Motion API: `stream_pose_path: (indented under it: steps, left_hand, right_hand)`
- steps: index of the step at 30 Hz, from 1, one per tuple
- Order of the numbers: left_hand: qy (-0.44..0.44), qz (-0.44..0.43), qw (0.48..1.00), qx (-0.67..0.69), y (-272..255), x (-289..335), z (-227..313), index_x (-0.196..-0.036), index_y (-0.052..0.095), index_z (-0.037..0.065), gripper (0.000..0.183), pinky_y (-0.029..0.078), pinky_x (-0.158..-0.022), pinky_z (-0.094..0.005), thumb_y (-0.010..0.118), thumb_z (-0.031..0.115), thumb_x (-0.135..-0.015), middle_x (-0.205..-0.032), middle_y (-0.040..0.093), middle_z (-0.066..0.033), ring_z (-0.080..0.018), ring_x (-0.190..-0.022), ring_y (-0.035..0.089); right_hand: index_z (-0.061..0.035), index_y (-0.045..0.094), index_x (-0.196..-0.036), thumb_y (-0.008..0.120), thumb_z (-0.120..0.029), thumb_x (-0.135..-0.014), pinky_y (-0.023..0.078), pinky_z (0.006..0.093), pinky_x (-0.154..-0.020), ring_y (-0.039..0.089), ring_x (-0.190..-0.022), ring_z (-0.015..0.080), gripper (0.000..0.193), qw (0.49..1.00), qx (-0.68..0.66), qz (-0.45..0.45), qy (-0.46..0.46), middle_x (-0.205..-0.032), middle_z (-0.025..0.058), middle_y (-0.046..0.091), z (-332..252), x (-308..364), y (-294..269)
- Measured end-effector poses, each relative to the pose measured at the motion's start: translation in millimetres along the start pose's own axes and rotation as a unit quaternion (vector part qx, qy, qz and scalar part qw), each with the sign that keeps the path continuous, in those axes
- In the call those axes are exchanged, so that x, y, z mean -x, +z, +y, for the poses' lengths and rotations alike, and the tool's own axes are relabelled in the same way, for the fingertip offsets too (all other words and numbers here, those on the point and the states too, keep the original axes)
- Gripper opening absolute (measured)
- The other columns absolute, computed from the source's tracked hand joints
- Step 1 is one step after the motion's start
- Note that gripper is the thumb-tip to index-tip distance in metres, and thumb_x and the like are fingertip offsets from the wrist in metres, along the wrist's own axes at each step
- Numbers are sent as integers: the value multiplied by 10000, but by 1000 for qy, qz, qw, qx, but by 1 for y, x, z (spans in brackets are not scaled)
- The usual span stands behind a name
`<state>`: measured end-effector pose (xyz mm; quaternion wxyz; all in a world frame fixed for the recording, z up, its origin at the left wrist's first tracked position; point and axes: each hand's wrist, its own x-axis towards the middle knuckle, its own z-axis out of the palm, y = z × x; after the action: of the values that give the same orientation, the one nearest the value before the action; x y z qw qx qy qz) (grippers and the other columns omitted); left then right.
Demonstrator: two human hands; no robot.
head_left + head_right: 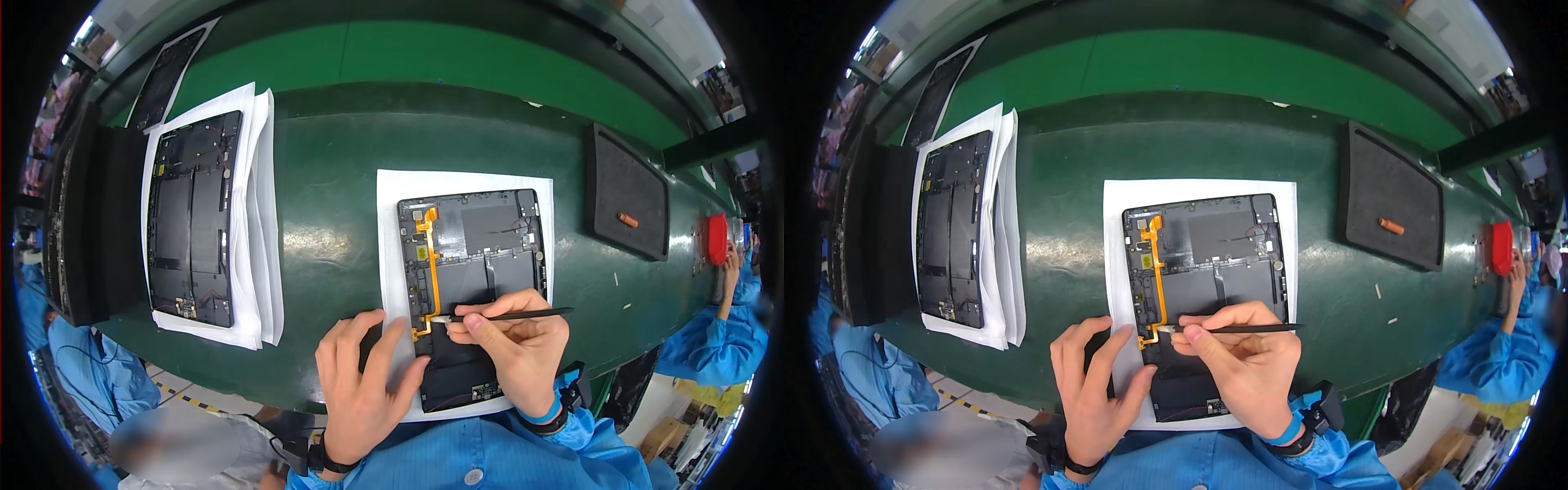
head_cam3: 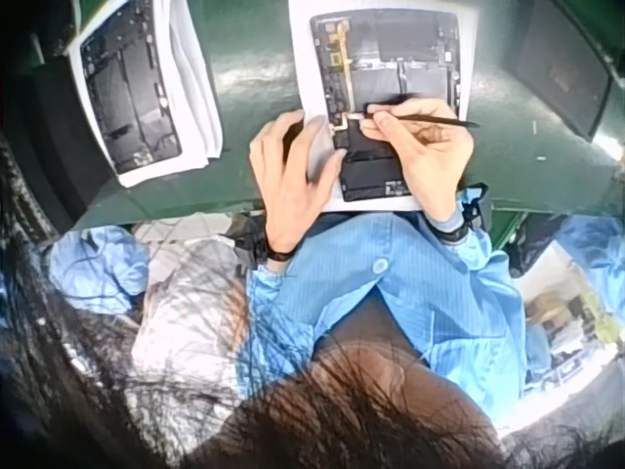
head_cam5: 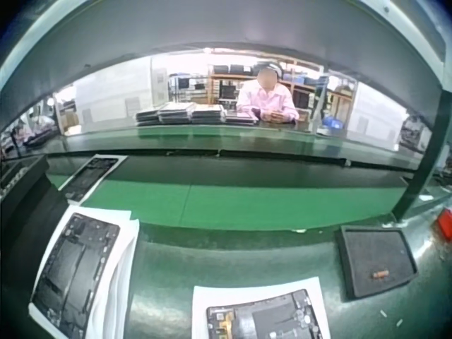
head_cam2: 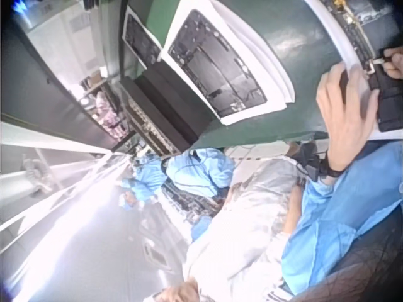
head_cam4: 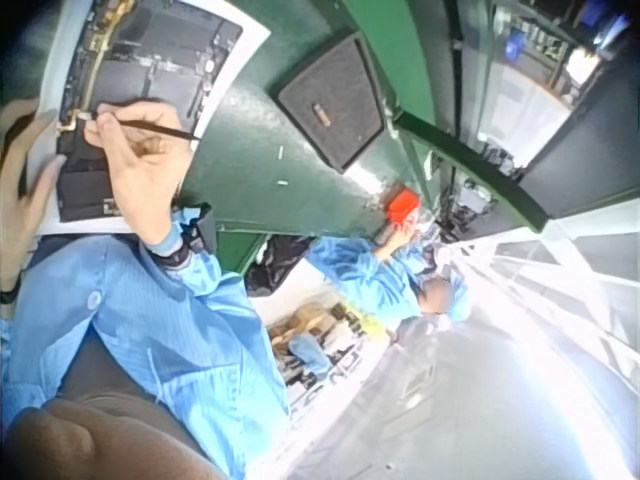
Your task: The person assembles internal tablet components, connecting a ribbon cable to a circuit board and placing them into a plastic shell using tweezers and a spudger.
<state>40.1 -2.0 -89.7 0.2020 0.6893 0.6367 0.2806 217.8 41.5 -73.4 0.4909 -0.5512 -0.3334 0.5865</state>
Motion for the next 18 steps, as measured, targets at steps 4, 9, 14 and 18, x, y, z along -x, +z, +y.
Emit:
stream_pose_path:
  steps: [4,9,14,18]
  left_hand:
    - [0,2,1000,5,0,0,-1,-1222,704,53,545,431,-998,-482,883,132,-714,-1294,579,-143,-375,-1185,514]
    - [18,-1,1000,-2,-1,-1,-2,-1186,731,60,519,423,-996,-477,892,136,-698,-1300,582,-128,-367,-1187,514]
    - [22,-8,1000,-5,-1,-2,-2,-1178,734,56,515,408,-1000,-470,893,129,-694,-1308,589,-109,-360,-1188,514]
    - [29,-5,1000,-5,-1,-3,-2,-1156,734,59,485,400,-1001,-465,889,129,-702,-1304,595,-96,-354,-1190,516]
  right_hand:
    - [105,599,-996,694,97,-938,672,358,-813,770,-905,282,112,999,33,10,19,-998,258,742,-1,0,7]
    - [109,593,-968,699,100,-933,678,358,-792,772,-888,294,111,998,55,22,27,-974,265,740,-4,0,13]
    - [102,583,-941,697,109,-929,682,371,-776,772,-879,301,116,999,29,21,3,-959,281,731,2,2,16]
    - [101,574,-940,694,106,-932,683,371,-772,772,-867,298,120,1000,18,15,13,-958,277,730,0,0,15]
